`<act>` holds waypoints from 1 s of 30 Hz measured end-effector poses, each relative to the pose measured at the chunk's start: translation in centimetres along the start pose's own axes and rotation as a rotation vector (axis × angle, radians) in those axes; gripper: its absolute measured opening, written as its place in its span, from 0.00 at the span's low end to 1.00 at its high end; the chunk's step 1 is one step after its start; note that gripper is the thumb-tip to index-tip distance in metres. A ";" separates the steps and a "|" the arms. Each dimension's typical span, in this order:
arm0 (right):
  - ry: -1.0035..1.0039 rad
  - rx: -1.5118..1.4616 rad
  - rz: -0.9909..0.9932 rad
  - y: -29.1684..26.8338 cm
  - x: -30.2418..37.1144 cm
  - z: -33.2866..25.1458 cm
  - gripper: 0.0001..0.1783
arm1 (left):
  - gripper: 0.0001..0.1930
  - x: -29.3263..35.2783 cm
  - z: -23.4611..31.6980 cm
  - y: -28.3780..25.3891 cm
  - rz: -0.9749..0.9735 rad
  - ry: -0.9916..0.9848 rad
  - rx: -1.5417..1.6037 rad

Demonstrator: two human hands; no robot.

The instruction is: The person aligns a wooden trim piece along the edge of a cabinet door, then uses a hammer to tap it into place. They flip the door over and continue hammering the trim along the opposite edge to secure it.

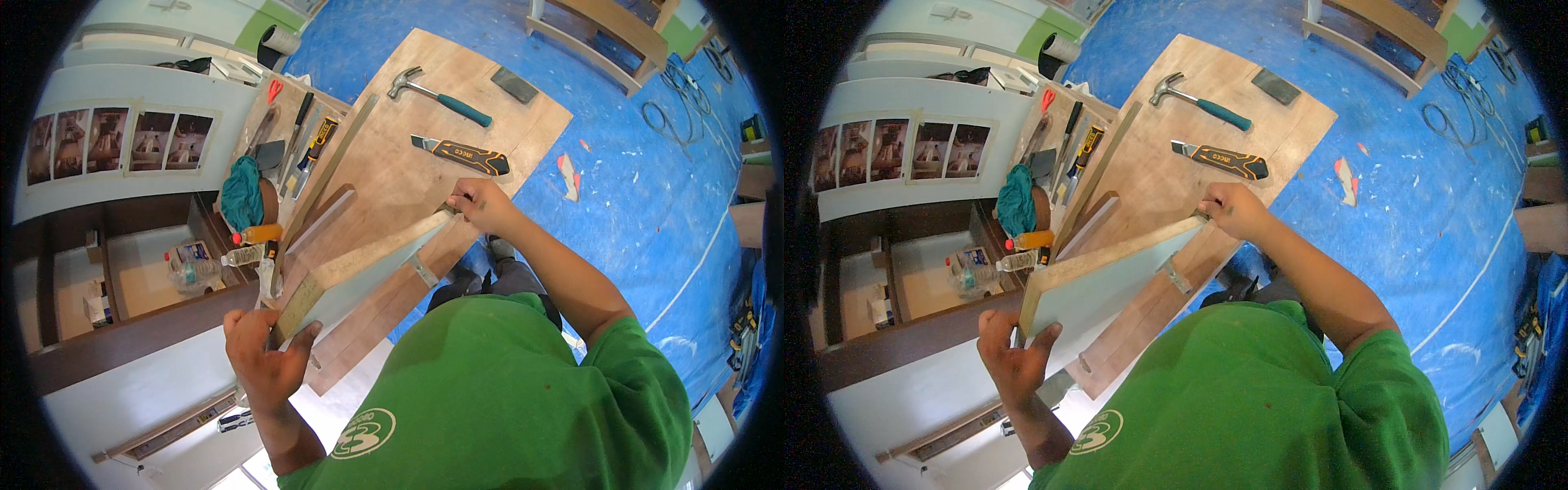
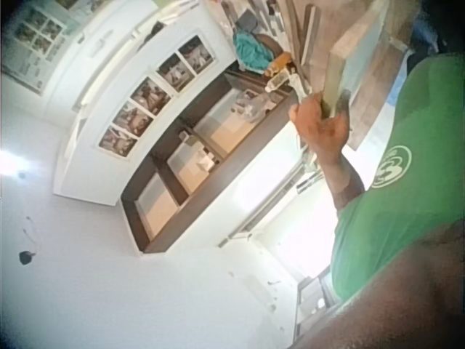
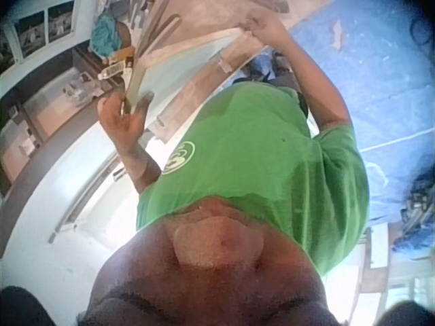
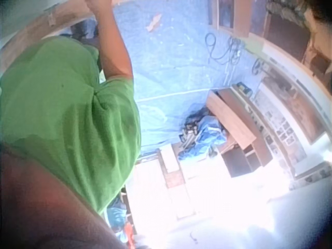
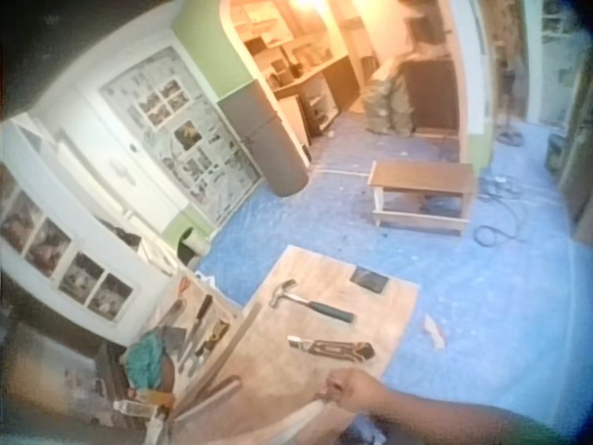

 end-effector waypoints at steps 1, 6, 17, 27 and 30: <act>-0.161 0.186 0.000 -0.2 0.0 -1.7 0.12 | 0.23 -0.4 0.1 0.5 -0.004 0.004 -0.009; -0.100 0.332 0.019 -0.3 -2.2 -0.4 0.10 | 0.19 -2.9 0.0 2.8 -0.004 -0.011 -0.059; -0.211 1.123 -0.004 -4.0 -5.7 -0.3 0.25 | 0.17 -8.6 -1.2 7.4 -0.067 -0.006 -0.028; -0.066 0.675 -0.015 -4.0 -2.5 0.4 0.17 | 0.18 -9.9 -2.3 8.2 -0.102 -0.090 -0.005; -0.080 0.489 -0.075 -3.0 0.3 -0.3 0.14 | 0.19 -10.2 -2.6 8.5 -0.117 -0.101 0.020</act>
Point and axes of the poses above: each hand's wrist, its own x-axis away from the middle knuckle, its own y-axis out of the palm, z = x × y, the point moved 8 cm from there along -x, towards the middle knuckle, and after that the axes turned 12 degrees about -y, right-handed, at the moved point
